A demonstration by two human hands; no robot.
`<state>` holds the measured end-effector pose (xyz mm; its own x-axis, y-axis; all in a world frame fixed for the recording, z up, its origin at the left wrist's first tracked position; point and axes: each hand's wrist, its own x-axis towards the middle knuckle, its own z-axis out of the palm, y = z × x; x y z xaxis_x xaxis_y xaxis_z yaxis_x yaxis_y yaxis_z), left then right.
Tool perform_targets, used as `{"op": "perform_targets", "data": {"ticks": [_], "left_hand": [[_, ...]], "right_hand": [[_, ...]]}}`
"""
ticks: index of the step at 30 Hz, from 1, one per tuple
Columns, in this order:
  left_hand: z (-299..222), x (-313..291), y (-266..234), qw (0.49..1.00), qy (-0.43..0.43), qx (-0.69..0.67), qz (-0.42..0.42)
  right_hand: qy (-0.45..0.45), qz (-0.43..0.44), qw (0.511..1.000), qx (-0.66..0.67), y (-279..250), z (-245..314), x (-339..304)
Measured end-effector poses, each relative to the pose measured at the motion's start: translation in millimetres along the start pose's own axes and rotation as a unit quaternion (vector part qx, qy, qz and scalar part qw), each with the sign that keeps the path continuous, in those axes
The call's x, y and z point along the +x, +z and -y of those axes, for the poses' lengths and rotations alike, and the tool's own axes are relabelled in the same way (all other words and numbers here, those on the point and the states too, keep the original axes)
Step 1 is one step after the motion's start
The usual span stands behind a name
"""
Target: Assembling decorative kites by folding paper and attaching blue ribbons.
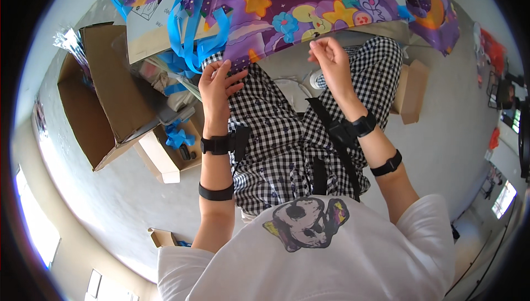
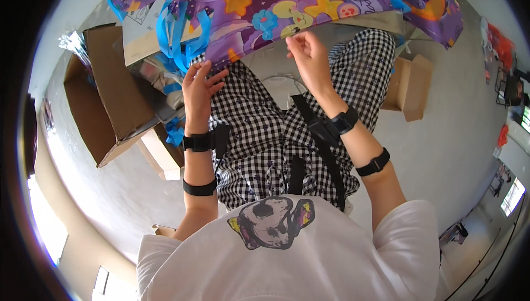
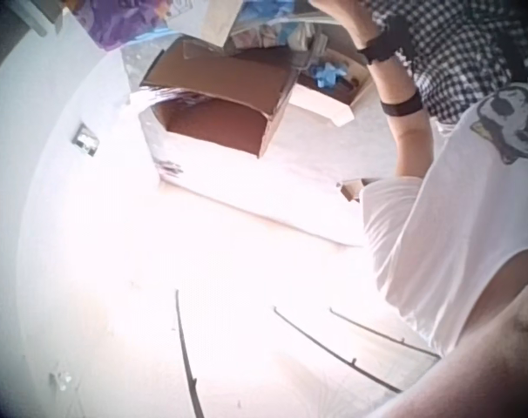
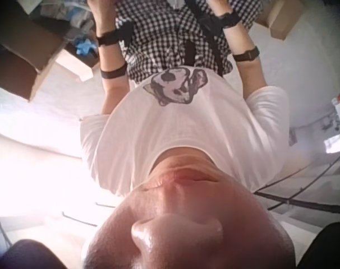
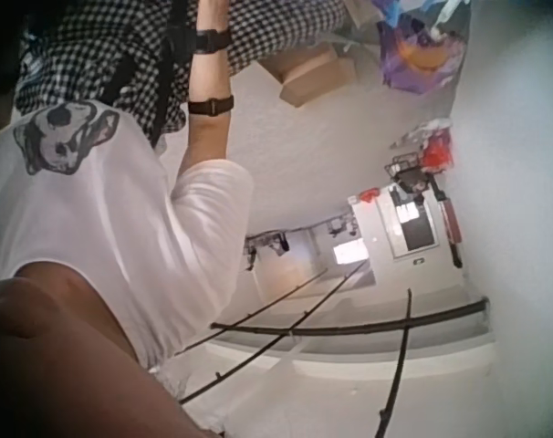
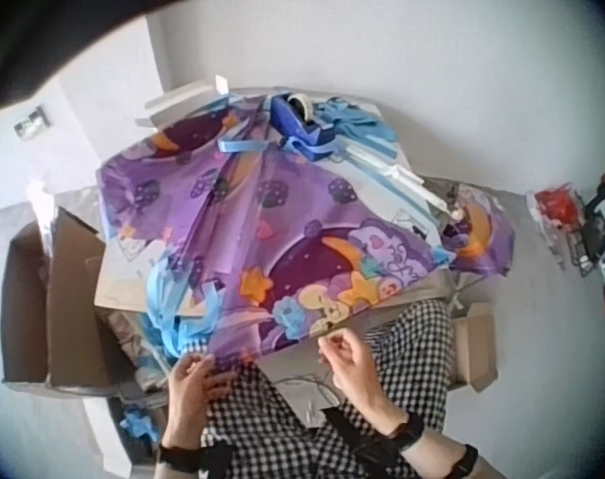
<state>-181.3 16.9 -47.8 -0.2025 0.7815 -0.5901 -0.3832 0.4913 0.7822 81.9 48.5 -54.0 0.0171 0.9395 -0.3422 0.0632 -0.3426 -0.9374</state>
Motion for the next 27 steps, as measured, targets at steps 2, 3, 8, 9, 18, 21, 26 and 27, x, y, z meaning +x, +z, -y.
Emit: {"op": "perform_targets", "data": {"ticks": [2,3,8,9,18,21,26,27], "left_hand": [[0,1,0,1.0,0.003,-0.011,0.01],[1,1,0,1.0,0.002,-0.013,0.012],[3,0,0,1.0,0.001,0.015,0.004],[3,0,1,1.0,0.008,0.019,0.005],[9,0,-3,1.0,0.0,0.026,0.016],[10,-2,-1,1.0,-0.001,-0.023,-0.013],[5,-10,2,0.991,-0.067,-0.108,0.041],[5,-11,3,0.987,-0.094,-0.125,0.047]], "right_hand": [[0.025,-0.007,0.999,0.033,3,0,-8],[0.084,0.001,0.991,0.102,7,1,-10],[0.198,0.05,0.963,0.177,36,2,-6],[0.208,0.054,0.963,0.162,41,3,-4],[0.217,0.014,0.944,0.25,59,5,3],[0.216,0.011,0.942,0.257,59,5,1],[0.217,0.008,0.928,0.304,58,0,-1],[0.22,0.007,0.928,0.302,58,-1,-1]]}}
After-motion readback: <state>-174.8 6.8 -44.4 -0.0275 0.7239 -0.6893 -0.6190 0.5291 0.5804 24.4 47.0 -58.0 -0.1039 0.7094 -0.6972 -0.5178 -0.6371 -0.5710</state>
